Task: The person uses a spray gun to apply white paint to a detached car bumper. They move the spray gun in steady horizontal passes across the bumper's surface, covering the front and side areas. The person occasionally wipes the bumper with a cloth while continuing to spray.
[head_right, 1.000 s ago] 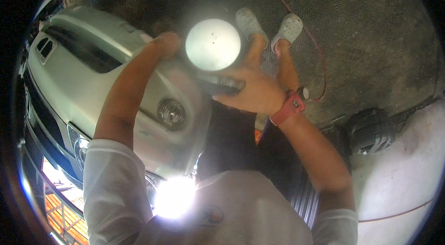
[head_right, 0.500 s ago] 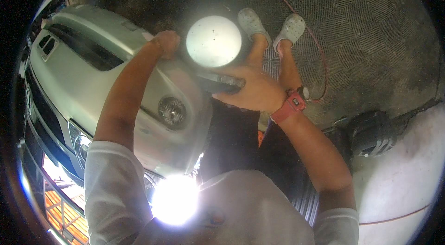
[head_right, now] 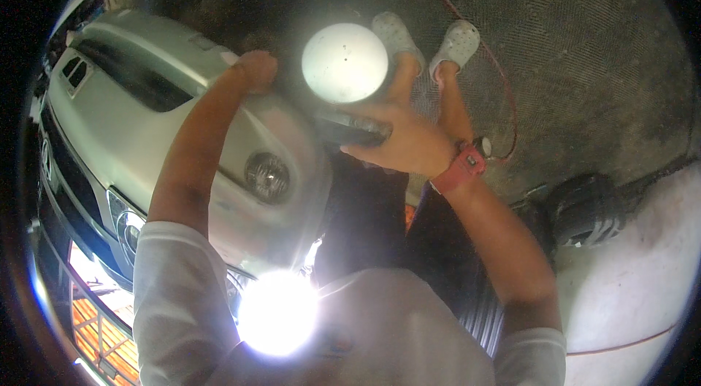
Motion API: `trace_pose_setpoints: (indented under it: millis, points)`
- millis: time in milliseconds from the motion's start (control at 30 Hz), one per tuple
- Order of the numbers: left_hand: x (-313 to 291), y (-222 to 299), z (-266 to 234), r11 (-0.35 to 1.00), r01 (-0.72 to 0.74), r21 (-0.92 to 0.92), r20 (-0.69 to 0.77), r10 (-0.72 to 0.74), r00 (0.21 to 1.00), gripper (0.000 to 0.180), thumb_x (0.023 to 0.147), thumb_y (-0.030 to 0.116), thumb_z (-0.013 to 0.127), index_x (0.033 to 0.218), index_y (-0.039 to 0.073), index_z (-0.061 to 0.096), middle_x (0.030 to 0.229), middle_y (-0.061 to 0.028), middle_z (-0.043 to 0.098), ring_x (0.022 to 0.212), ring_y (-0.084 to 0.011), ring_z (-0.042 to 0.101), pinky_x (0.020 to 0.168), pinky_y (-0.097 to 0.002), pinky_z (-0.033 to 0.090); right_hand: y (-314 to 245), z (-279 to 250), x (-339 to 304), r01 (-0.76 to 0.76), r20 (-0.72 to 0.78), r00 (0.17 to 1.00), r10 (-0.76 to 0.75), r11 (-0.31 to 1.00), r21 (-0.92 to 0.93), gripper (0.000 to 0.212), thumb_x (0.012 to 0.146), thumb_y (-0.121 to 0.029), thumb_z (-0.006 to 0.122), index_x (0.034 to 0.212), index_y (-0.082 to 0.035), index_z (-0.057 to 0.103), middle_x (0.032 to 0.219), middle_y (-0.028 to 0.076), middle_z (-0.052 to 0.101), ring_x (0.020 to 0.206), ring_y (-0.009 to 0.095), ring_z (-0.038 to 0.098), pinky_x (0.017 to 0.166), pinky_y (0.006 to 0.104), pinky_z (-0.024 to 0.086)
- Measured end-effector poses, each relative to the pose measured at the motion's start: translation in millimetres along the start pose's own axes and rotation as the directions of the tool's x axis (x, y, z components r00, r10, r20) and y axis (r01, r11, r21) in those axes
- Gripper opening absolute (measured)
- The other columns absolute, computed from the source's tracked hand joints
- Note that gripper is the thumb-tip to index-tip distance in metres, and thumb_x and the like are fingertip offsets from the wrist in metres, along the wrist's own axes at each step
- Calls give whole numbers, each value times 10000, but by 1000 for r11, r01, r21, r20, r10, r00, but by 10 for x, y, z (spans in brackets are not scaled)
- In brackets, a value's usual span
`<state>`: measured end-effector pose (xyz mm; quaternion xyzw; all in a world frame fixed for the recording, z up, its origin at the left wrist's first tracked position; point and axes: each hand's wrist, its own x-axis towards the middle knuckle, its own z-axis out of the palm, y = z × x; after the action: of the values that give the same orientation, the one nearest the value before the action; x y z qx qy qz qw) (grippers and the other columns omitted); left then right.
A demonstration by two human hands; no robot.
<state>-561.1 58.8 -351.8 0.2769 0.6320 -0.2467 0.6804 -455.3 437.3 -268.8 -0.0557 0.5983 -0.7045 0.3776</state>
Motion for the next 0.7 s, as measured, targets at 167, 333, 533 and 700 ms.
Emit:
trace_pose_setpoints:
  millis: [167, 333, 533, 700]
  points:
    - [-26, 45, 172, 1000, 15, 14, -140, -13, 990, 257, 937, 187, 774, 1151, 54, 828, 1187, -173, 812, 1164, -372, 780, 982, -480, 647, -149, -25, 76, -412, 199, 906, 373, 884, 222, 695, 887, -165, 884, 1551, -130, 681, 1420, 151, 768, 1324, 250, 721, 1168, 393, 521]
    - [134, 225, 346, 980, 192, -49, 18, -192, 981, 503, 1086, 435, 550, 1419, 104, 730, 1481, -151, 693, 1436, -367, 612, 1219, -530, 456, -178, -12, 58, -184, 115, 978, 175, 980, 75, 697, 908, -119, 862, 1574, -127, 655, 1462, 141, 747, 1363, 242, 696, 1188, 391, 513]
    - [-246, 1320, 828, 993, 85, 86, 132, -96, 987, 888, 1072, 688, 427, 1740, 105, 395, 1823, -113, 340, 1715, -351, 203, 1387, -576, 47, -203, 82, 46, -209, 134, 974, 185, 956, 206, 706, 907, -136, 856, 1579, -106, 643, 1465, 157, 742, 1369, 221, 689, 1186, 382, 513]
    - [-288, 1752, 968, 988, 45, 148, 117, -62, 991, 898, 1065, 716, 442, 1756, 147, 372, 1843, -112, 289, 1724, -346, 162, 1377, -605, 40, -435, 29, 49, -116, 178, 978, 105, 992, 51, 692, 916, -137, 844, 1578, -101, 644, 1444, 154, 752, 1315, 203, 715, 1169, 372, 522]
